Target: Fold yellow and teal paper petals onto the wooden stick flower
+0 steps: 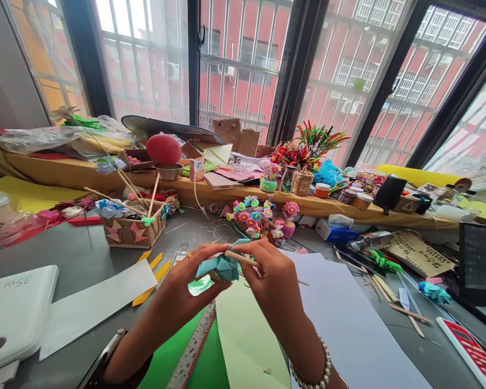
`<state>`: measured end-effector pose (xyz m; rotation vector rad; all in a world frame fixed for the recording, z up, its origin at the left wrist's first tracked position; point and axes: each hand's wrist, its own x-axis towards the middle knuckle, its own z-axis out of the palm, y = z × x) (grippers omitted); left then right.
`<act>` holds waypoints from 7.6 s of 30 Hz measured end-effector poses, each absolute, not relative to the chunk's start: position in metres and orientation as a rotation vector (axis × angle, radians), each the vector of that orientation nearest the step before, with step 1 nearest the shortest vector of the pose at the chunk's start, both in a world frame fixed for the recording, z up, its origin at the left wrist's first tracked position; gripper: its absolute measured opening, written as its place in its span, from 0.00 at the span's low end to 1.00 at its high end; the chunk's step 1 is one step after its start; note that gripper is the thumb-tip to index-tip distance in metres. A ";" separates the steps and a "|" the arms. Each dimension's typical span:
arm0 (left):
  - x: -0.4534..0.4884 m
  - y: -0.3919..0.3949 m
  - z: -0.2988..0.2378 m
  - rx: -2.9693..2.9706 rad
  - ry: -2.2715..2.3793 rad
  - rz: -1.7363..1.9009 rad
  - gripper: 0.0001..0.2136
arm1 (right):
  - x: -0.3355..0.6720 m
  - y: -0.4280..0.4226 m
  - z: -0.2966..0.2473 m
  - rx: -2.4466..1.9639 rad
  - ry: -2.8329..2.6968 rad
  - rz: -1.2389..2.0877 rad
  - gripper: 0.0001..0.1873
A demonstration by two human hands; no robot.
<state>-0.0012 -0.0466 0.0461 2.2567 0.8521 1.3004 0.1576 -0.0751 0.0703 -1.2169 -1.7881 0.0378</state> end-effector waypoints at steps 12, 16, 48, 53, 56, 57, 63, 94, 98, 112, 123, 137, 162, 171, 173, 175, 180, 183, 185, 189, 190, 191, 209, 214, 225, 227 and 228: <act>0.003 -0.047 0.042 2.231 0.808 1.377 0.18 | 0.152 -0.074 0.065 -1.233 -1.756 -0.156 0.08; 0.000 -0.048 0.044 2.229 0.809 1.366 0.18 | 0.154 -0.075 0.065 -1.208 -1.747 -0.090 0.07; 0.003 -0.045 0.041 2.252 0.876 1.378 0.18 | 0.160 -0.064 0.066 -1.285 -1.735 0.096 0.06; 0.006 -0.044 0.039 2.247 0.845 1.372 0.18 | 0.157 -0.063 0.061 -1.266 -1.721 0.058 0.06; 0.005 -0.046 0.040 2.206 0.845 1.343 0.18 | 0.156 -0.062 0.059 -1.253 -1.719 0.035 0.06; 0.005 -0.047 0.041 2.188 0.846 1.329 0.18 | 0.156 -0.062 0.058 -1.244 -1.718 0.030 0.06; -0.009 -0.048 0.051 1.840 0.725 1.141 0.25 | 0.162 -0.063 0.064 -1.127 -1.775 -0.007 0.07; -0.006 -0.041 0.056 1.165 0.674 1.177 0.08 | 0.152 -0.066 0.059 -0.778 -1.961 -0.270 0.06; -0.004 -0.044 0.058 1.139 0.687 1.175 0.07 | 0.153 -0.066 0.059 -0.795 -1.938 -0.284 0.07; -0.002 -0.042 0.050 1.121 0.737 1.173 0.08 | 0.159 -0.068 0.062 -0.786 -2.007 -0.410 0.05; 0.000 -0.046 0.055 1.077 0.753 1.191 0.08 | 0.162 -0.072 0.068 -0.794 -2.076 -0.415 0.06; -0.001 -0.043 0.054 1.062 0.753 1.112 0.08 | 0.162 -0.072 0.070 -0.863 -2.090 -0.374 0.08; 0.003 -0.044 0.051 1.098 0.754 1.227 0.06 | 0.160 -0.071 0.069 -0.778 -2.066 -0.399 0.06; 0.007 -0.044 0.050 1.122 0.719 1.201 0.07 | 0.158 -0.071 0.068 -0.848 -1.996 -0.303 0.06; 0.007 -0.043 0.050 1.145 0.733 1.170 0.07 | 0.158 -0.071 0.068 -0.869 -1.999 -0.282 0.06; 0.006 -0.043 0.050 1.148 0.740 1.153 0.07 | 0.159 -0.070 0.067 -0.902 -2.005 -0.270 0.07; 0.005 -0.042 0.050 1.127 0.734 1.117 0.07 | 0.160 -0.069 0.065 -0.936 -1.998 -0.267 0.06; 0.003 -0.043 0.050 1.139 0.731 1.114 0.07 | 0.161 -0.068 0.063 -0.913 -2.021 -0.268 0.06; 0.003 -0.042 0.049 1.151 0.719 1.141 0.07 | 0.161 -0.068 0.062 -0.898 -2.038 -0.291 0.06; 0.005 -0.040 0.047 1.131 0.724 1.176 0.08 | 0.160 -0.067 0.063 -0.870 -2.065 -0.391 0.06; 0.005 -0.039 0.047 1.115 0.736 1.188 0.08 | 0.160 -0.067 0.063 -0.865 -2.072 -0.418 0.06; 0.006 -0.038 0.046 1.098 0.749 1.204 0.08 | 0.159 -0.067 0.064 -0.859 -2.076 -0.440 0.06; 0.007 -0.043 0.048 1.102 0.773 1.298 0.08 | 0.158 -0.076 0.068 -0.787 -2.066 -0.545 0.05; 0.005 -0.045 0.054 1.166 0.731 1.196 0.07 | 0.159 -0.075 0.071 -0.867 -2.056 -0.410 0.08; 0.007 -0.043 0.049 1.162 0.749 1.312 0.07 | 0.160 -0.075 0.069 -0.829 -2.096 -0.375 0.08; 0.007 -0.043 0.049 1.172 0.758 1.393 0.07 | 0.161 -0.073 0.071 -0.858 -2.060 -0.228 0.09; 0.007 -0.043 0.049 1.181 0.753 1.426 0.06 | 0.162 -0.073 0.072 -0.886 -2.024 -0.134 0.08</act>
